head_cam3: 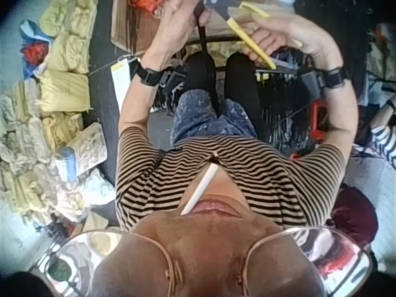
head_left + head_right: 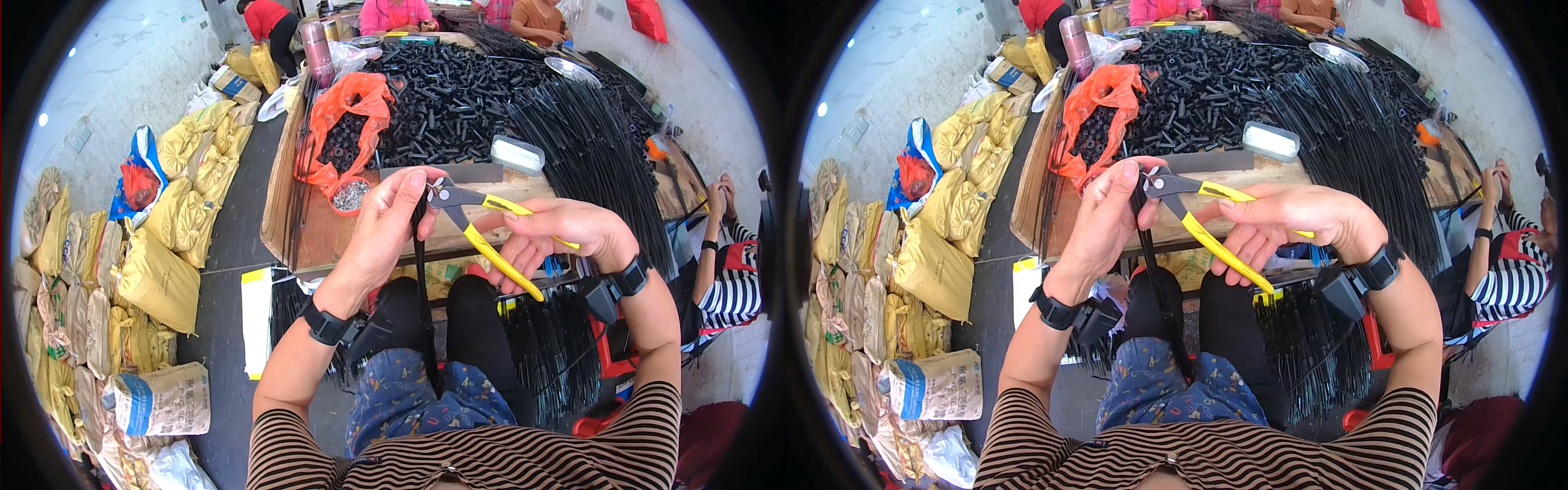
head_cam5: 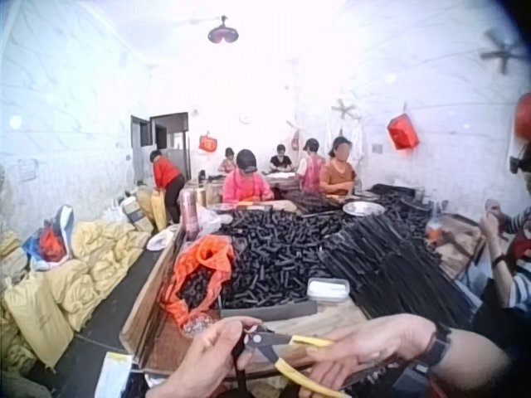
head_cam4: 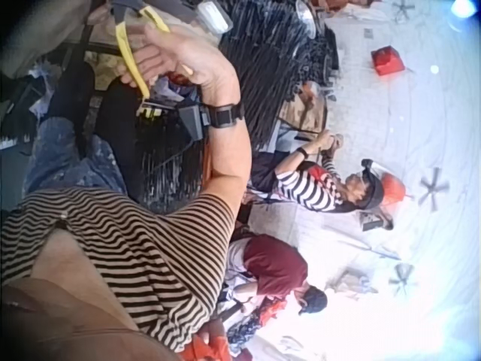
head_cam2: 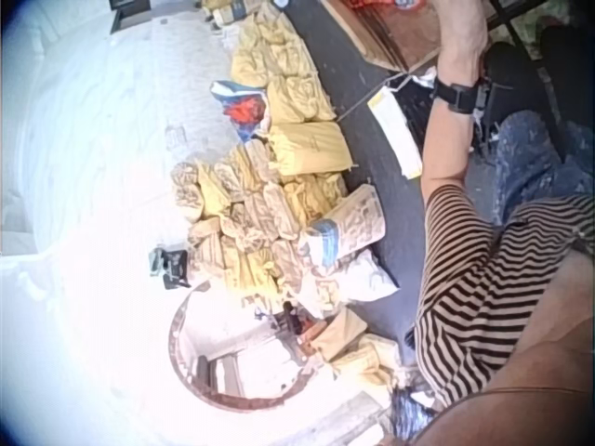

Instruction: Assembling small plastic components onto black rods using pliers.

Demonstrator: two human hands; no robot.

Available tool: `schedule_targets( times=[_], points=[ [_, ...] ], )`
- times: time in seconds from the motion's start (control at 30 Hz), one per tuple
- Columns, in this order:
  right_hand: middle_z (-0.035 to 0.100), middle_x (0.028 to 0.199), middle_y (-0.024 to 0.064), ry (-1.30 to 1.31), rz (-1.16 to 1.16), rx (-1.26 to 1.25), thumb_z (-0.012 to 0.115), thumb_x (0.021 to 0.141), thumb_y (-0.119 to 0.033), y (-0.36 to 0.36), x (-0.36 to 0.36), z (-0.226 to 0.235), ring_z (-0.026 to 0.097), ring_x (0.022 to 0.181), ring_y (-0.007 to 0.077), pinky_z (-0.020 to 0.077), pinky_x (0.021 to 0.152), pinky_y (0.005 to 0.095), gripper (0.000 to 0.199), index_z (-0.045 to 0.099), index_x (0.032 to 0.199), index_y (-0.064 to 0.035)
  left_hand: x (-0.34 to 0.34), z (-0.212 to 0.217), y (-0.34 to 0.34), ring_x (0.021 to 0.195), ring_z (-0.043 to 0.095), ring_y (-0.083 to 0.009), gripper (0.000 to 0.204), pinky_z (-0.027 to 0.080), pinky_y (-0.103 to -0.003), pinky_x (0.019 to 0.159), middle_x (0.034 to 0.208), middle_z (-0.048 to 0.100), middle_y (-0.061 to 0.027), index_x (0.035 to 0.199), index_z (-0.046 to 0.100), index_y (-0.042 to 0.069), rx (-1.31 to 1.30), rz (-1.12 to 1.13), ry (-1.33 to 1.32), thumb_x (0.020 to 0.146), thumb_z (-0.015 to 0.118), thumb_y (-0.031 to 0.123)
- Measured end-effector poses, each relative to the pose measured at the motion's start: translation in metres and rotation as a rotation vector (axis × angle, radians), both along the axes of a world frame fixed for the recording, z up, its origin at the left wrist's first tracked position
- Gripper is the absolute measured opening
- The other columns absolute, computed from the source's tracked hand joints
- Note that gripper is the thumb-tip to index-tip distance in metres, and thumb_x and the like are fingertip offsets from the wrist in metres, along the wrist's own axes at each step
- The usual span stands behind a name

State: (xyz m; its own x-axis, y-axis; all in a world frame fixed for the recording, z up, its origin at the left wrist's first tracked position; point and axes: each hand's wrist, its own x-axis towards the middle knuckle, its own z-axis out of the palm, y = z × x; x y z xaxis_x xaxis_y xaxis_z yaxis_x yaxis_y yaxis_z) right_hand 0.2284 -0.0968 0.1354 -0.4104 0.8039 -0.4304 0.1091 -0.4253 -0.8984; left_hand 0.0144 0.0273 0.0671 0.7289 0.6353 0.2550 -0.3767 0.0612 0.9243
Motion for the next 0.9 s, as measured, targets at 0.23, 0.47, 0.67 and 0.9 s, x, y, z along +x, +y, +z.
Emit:
schedule_targets(
  times=[0.23, 0.47, 0.67, 0.9],
  points=[
    [0.067, 0.102, 0.0243, 0.045, -0.054, -0.037, 0.043, 0.1, -0.045, -0.004, -0.011, -0.006, 0.07, 0.088, 0.0286, 0.0569, 0.077, 0.0359, 0.063, 0.034, 0.142, 0.0004, -0.003, 0.0, 0.0, 0.064, 0.043, -0.008, 0.043, 0.036, -0.024, 0.06, 0.078, 0.053, 0.0003, 0.118, 0.057, 0.0, -0.004, -0.032, -0.039, 0.103, 0.043, 0.037],
    [0.069, 0.095, 0.0162, -0.132, -0.051, 0.026, 0.047, 0.1, -0.037, -0.005, -0.012, -0.003, 0.07, 0.083, 0.0221, 0.0562, 0.075, 0.0332, 0.053, 0.041, 0.139, -0.001, -0.005, 0.003, 0.0, 0.065, 0.043, -0.01, 0.05, 0.036, -0.026, 0.062, 0.079, 0.053, -0.0013, 0.117, 0.056, -0.002, -0.091, -0.069, -0.064, 0.103, 0.038, 0.042],
    [0.069, 0.092, 0.0139, -0.232, -0.091, 0.099, 0.05, 0.099, -0.039, -0.009, -0.014, -0.003, 0.069, 0.081, 0.0205, 0.0561, 0.074, 0.0323, 0.056, 0.041, 0.139, -0.0013, -0.006, 0.005, 0.002, 0.065, 0.043, -0.0105, 0.052, 0.037, -0.026, 0.062, 0.083, 0.054, -0.0022, 0.123, 0.054, -0.002, -0.129, -0.119, -0.069, 0.103, 0.038, 0.043],
    [0.067, 0.092, 0.012, -0.258, -0.139, 0.139, 0.051, 0.099, -0.037, -0.007, -0.019, 0.006, 0.068, 0.079, 0.0181, 0.0558, 0.072, 0.0306, 0.053, 0.044, 0.138, -0.003, -0.007, 0.004, 0.006, 0.066, 0.046, -0.0115, 0.048, 0.039, -0.027, 0.064, 0.094, 0.06, -0.0058, 0.126, 0.053, 0.0, -0.126, -0.176, -0.048, 0.102, 0.042, 0.039]
  ],
)
